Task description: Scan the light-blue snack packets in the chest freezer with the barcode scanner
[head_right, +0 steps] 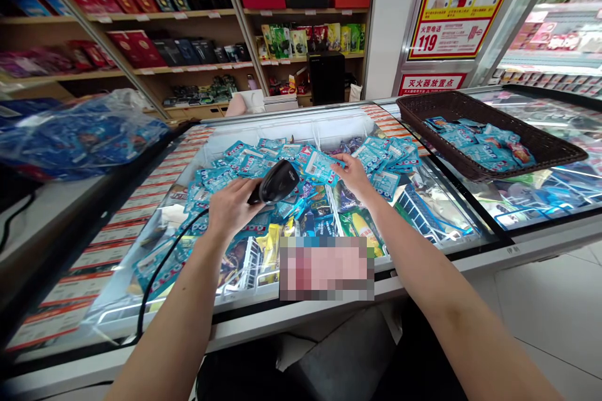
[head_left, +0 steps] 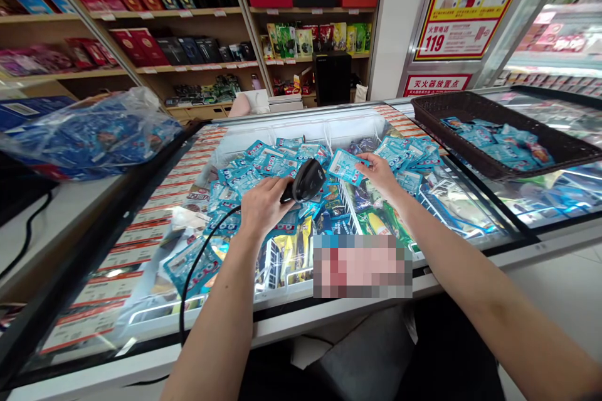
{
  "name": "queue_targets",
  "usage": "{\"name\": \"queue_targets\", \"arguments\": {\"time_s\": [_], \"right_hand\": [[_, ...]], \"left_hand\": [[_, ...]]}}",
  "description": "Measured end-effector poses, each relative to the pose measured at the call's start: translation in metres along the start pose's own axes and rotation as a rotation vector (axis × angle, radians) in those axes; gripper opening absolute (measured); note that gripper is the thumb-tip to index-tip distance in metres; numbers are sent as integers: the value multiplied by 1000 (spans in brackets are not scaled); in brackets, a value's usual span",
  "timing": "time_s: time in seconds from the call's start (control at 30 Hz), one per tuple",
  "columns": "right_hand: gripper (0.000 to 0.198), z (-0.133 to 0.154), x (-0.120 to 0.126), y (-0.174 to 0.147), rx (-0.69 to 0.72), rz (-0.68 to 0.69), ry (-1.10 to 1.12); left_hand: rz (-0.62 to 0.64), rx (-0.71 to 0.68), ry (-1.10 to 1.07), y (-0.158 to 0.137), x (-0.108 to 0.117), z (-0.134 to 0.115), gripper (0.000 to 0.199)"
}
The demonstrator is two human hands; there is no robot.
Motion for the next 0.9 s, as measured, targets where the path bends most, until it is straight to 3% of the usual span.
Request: {"name": "queue_targets", "arguments": {"time_s": [0.9], "right_hand": [[39, -4, -2, 0, 18, -20, -18]], "left_hand": [[48, -89, -34, 0, 1, -15, 33]]}}
Point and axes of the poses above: each hand's wrist, its own y-axis towards the middle knuckle, its own x-axis out of the back of the hand, z = x × y, the point moved 5 cm from there along y, towards the middle knuckle, and after that the axes turned 8 degrees about x, right-handed, at the moved point
